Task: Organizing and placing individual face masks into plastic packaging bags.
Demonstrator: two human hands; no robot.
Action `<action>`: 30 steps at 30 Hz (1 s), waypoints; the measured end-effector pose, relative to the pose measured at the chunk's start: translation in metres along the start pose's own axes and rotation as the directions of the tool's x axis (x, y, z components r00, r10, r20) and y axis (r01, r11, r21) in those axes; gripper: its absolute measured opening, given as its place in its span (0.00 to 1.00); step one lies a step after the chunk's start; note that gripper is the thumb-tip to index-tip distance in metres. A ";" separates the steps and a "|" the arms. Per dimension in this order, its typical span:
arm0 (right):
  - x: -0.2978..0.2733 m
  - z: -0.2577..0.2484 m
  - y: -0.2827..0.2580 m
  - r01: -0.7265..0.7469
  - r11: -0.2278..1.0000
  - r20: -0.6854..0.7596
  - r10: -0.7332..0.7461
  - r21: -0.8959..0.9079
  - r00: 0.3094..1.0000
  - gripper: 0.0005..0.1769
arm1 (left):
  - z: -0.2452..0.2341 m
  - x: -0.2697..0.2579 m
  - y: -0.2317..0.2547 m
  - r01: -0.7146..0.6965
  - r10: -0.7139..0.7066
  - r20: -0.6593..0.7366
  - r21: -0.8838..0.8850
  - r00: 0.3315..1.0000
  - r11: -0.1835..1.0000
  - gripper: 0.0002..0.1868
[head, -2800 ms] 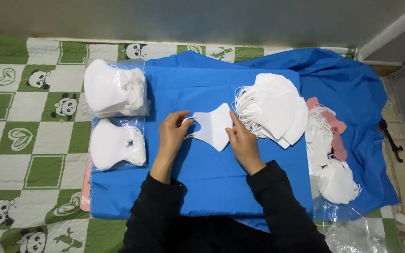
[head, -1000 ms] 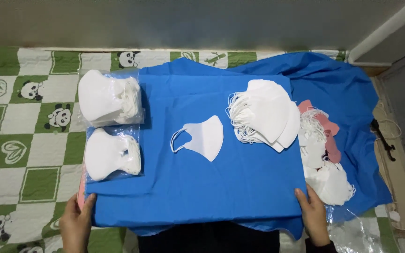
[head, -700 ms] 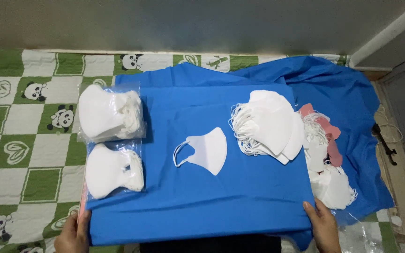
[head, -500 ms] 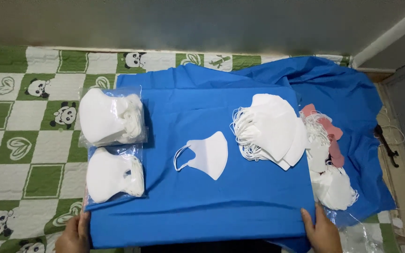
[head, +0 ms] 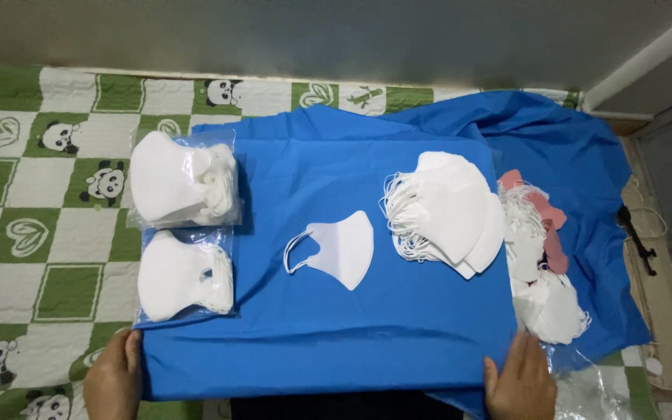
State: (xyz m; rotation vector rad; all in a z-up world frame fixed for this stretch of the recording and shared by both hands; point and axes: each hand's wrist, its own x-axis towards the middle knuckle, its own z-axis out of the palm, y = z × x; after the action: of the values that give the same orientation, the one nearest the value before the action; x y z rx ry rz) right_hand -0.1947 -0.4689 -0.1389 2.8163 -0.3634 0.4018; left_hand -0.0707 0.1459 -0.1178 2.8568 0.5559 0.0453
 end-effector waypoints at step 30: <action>0.172 -0.092 -0.034 0.029 0.699 -0.099 0.060 0.715 0.993 0.31 | -0.043 -0.010 0.147 -0.626 0.563 -0.319 -0.146 0.763 0.766 0.31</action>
State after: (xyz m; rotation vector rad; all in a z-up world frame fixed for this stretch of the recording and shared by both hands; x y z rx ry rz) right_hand -0.0463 -0.4447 -0.0092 3.5235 -0.2329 0.8764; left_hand -0.0287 0.0189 -0.0415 2.6651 -0.3406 0.5607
